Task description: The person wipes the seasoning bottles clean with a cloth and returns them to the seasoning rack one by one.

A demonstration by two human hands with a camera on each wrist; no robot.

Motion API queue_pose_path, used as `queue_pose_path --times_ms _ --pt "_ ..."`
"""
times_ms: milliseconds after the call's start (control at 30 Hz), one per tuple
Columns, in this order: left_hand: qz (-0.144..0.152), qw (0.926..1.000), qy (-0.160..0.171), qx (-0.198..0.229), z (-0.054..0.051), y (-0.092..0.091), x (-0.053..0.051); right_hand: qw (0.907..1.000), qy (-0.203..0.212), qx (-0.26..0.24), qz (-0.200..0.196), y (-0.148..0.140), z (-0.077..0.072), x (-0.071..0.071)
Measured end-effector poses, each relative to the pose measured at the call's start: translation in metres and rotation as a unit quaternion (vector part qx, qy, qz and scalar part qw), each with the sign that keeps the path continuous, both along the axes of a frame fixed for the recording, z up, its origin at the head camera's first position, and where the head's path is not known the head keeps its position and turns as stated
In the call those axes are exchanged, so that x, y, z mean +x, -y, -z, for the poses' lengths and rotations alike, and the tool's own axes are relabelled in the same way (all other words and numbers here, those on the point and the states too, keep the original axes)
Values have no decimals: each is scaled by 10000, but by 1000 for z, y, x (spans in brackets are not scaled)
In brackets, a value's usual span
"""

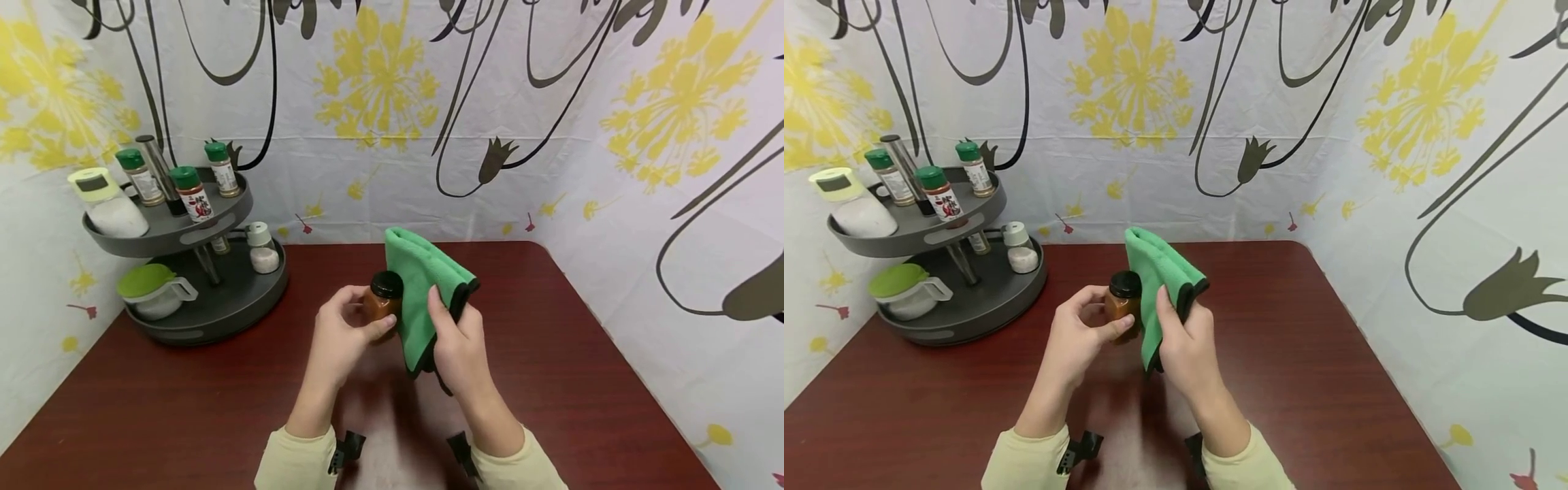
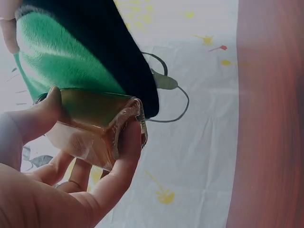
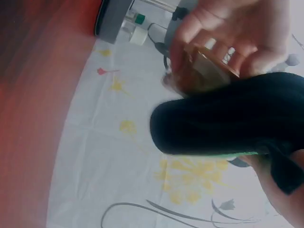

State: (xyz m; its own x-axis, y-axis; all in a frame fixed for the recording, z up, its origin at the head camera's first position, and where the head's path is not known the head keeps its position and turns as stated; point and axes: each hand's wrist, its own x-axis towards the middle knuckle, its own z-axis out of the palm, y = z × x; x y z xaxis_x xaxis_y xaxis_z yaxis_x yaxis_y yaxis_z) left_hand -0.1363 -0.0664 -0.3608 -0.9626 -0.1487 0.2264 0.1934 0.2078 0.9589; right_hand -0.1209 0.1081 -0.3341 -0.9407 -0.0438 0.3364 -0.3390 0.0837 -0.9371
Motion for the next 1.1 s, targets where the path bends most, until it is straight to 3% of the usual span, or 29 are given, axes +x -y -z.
queue_pose_path --times_ms 100,233,367,467,600,733,833,900,967,1100 --pt "19 10000 -8 40 -2 -1 2 10000 69 -6 -28 1 7 0" --pt "15 9999 -32 94 -8 1 4 9971 591 374 -290 1 21 -4" --pt "-18 10000 -39 75 -12 2 4 9866 1207 903 -629 2 33 -9" --pt "37 9999 41 94 -11 2 3 9803 1462 1110 -736 2 34 -11" --pt "150 9996 138 211 -7 1 2 9868 1238 868 -576 0 20 -11" --pt "377 9985 163 372 -1 -1 2 9991 288 -259 -172 -3 4 -6" --pt "615 9970 153 445 3 -2 2 9931 -495 -1061 -26 -4 -1 0" --pt "715 9963 126 452 4 -3 2 9899 -709 -1227 -10 -3 0 1" --pt "743 9961 93 463 4 -3 2 9916 -646 -1118 -23 -1 4 1" --pt "670 9957 25 637 1 0 3 9993 60 -347 -155 2 19 -3"
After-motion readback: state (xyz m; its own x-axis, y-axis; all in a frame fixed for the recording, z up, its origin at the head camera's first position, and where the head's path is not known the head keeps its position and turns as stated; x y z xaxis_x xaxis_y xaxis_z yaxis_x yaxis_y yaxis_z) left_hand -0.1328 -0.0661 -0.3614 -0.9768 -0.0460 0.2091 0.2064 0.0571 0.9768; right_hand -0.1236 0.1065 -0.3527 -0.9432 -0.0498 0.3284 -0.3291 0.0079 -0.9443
